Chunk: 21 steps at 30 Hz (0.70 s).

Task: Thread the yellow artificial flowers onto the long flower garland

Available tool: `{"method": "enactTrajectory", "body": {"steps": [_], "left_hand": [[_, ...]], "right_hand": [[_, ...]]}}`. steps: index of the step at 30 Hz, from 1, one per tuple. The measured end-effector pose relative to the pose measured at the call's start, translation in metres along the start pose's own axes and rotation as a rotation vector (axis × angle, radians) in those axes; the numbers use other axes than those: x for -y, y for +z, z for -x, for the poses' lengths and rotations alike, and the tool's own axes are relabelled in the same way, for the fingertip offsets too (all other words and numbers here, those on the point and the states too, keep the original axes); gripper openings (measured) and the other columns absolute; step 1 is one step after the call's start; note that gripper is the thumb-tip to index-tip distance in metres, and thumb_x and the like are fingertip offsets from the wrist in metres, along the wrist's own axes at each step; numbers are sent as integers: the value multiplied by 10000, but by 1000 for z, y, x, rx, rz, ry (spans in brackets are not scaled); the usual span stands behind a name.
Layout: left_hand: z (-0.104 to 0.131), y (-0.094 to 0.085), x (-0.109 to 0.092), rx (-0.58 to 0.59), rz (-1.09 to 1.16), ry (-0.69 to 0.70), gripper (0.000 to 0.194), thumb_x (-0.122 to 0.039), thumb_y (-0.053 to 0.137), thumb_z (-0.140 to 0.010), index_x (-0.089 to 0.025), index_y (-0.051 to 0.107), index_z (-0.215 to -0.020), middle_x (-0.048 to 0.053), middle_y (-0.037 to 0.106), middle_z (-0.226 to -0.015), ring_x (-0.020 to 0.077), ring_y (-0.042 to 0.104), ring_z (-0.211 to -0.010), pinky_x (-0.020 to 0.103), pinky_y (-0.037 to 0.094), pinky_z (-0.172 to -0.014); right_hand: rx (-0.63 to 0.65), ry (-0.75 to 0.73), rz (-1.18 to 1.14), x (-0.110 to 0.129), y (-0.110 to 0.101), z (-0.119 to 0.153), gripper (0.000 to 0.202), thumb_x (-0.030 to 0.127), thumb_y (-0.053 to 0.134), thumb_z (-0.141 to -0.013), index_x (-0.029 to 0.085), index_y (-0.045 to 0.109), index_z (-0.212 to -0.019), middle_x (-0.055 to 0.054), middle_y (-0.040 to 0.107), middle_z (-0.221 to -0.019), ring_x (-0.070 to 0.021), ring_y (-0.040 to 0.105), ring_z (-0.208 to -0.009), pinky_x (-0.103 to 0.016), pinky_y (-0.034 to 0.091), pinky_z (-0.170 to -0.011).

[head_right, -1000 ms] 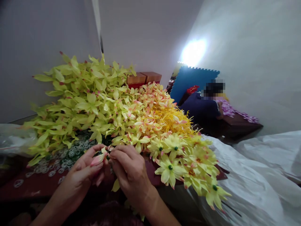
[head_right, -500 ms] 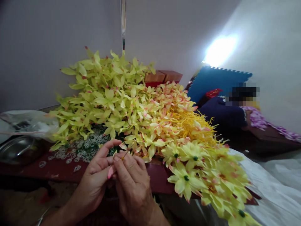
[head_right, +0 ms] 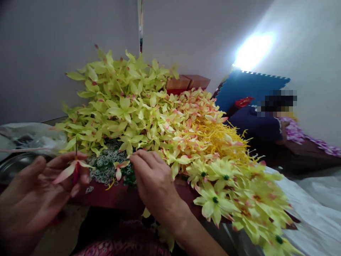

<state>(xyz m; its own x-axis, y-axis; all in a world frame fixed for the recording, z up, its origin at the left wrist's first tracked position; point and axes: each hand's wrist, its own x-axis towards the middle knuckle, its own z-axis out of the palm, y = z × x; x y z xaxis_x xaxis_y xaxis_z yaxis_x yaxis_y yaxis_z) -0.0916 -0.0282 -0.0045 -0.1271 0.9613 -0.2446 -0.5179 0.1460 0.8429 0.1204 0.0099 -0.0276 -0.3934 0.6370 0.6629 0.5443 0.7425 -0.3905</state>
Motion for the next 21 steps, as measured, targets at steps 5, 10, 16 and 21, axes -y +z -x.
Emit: {"method": "enactTrajectory", "body": {"steps": [5, 10, 16, 21], "left_hand": [[-3, -2, 15, 12, -134, 31, 183, -264, 686, -691, -155, 694, -838, 48, 617, -560, 138, 540, -528, 173, 363, -420], [-4, 1, 34, 55, -191, 42, 191, -247, 685, -705, -157, 663, -872, 29, 627, -563, 97, 482, -485, 175, 344, -450], [-3, 5, 39, 67, -230, 75, 313, -260, 670, -723, -180, 578, -1012, -1, 608, -560, 101, 462, -499, 180, 322, -462], [-4, 10, 43, 94, -236, 90, 310, -255, 645, -753, -213, 480, -1011, -26, 589, -579, 95, 467, -514, 169, 307, -464]], "right_hand": [[340, -82, 186, 4, 26, -27, 218, 88, 478, -860, 167, 596, -1026, -82, 629, -949, -202, 521, -869, -331, 466, -746], [390, -193, 283, -1, 41, -28, 144, 155, 539, -852, 196, 602, -729, -32, 584, -700, -171, 480, -666, -288, 398, -609], [7, 88, 26, -13, 30, -25, 150, 145, 498, -846, 184, 602, -745, 4, 578, -631, -119, 530, -573, -227, 399, -534], [-326, 521, -468, -3, 21, -20, 23, 199, 593, -772, 184, 606, -785, 26, 614, -598, -114, 574, -511, -206, 449, -455]]}}
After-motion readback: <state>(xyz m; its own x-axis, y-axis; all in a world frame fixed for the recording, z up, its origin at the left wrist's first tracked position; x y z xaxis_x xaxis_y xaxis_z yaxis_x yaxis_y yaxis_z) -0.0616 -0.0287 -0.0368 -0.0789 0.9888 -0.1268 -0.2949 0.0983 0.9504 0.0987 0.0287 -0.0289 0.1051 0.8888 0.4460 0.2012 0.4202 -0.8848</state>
